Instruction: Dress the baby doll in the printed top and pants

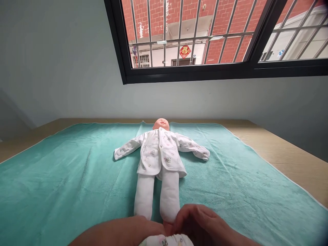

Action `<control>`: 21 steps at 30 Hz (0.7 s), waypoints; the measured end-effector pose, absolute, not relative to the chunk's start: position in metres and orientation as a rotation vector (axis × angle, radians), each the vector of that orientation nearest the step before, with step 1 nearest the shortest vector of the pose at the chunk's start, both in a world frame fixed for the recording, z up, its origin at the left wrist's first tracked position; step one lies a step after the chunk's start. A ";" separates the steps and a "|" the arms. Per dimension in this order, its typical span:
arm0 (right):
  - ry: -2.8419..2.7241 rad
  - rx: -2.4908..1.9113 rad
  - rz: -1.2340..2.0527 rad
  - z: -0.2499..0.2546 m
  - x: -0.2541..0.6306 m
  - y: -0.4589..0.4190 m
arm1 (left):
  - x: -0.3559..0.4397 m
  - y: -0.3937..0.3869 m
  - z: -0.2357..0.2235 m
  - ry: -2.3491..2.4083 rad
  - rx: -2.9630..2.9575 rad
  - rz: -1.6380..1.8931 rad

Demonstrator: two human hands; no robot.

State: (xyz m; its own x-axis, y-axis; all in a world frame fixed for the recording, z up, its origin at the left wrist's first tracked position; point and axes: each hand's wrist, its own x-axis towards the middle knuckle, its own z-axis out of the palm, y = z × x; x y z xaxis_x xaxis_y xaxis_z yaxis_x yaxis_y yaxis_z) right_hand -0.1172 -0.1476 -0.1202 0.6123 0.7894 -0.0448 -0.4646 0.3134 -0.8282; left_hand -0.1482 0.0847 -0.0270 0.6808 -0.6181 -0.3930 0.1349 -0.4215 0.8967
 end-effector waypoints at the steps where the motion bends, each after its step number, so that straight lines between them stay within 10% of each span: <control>1: -0.375 -1.031 0.820 -0.123 -0.118 -0.145 | -0.147 0.087 -0.026 -0.371 1.830 -0.903; 21: -1.641 -2.329 -0.320 -0.120 -0.118 -0.135 | -0.144 0.083 -0.049 -0.421 1.759 -0.777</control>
State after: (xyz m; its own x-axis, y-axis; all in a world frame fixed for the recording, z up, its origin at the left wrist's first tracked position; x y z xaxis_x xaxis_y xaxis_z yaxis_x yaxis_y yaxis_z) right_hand -0.1176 -0.1352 -0.1198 0.3329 0.8821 0.3332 0.9427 -0.3198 -0.0951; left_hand -0.1445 0.0834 -0.0487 0.7203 -0.6289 -0.2925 0.0991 -0.3241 0.9408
